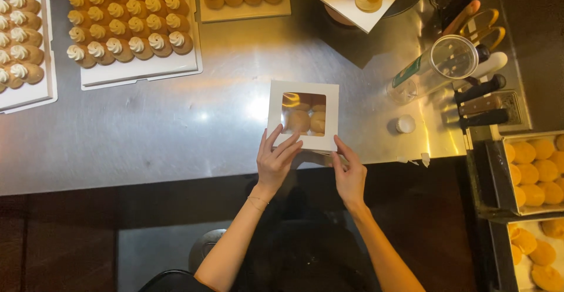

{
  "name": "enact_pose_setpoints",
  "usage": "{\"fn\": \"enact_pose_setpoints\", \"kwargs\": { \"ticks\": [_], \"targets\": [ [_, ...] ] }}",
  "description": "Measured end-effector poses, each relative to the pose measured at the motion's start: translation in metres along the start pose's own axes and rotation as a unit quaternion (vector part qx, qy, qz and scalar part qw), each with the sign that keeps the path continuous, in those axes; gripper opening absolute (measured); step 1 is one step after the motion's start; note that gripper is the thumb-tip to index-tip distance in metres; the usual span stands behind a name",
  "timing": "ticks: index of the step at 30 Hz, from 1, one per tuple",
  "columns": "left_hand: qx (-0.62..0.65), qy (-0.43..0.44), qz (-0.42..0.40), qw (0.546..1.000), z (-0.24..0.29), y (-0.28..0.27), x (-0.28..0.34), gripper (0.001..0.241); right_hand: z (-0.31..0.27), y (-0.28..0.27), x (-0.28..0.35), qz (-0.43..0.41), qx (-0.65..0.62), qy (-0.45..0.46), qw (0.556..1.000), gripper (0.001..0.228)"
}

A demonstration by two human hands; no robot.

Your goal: Place pastries into boxes and plastic containers at a bakery station.

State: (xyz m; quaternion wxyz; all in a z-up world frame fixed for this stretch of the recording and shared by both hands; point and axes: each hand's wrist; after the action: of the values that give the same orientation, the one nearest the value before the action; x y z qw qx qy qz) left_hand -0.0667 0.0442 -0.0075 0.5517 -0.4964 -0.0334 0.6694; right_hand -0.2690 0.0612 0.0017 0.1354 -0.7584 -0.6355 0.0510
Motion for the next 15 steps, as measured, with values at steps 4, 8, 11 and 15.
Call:
{"fn": "enact_pose_setpoints", "kwargs": {
  "ticks": [4, 8, 11, 15],
  "targets": [
    [-0.046, 0.036, 0.029, 0.998, -0.013, 0.008, 0.008, 0.027, 0.013, -0.001, 0.004, 0.014, 0.112, 0.0, 0.994, 0.039],
    [-0.092, 0.106, 0.023, 0.99, -0.025, 0.004, 0.008, 0.03, 0.024, -0.005, -0.003, 0.029, 0.255, -0.256, 0.932, 0.046],
    [-0.112, 0.146, 0.025, 0.983, -0.033, 0.009, 0.012, 0.034, 0.025, -0.009, -0.009, 0.03, 0.285, -0.288, 0.914, 0.042],
    [-0.108, 0.134, 0.008, 0.985, -0.03, 0.01, 0.019, 0.039, 0.032, 0.0, 0.0, 0.0, 0.137, -0.189, 0.972, 0.036]
  ]
}}
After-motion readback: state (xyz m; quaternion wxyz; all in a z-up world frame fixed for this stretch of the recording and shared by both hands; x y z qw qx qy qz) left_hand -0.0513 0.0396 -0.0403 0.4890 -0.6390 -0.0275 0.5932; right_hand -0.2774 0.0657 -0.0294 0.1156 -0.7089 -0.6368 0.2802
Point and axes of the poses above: each hand's wrist, its own x-axis away from the middle knuckle, its own y-axis out of the palm, z = x × y, and after that the axes turned 6 degrees about y, right-handed
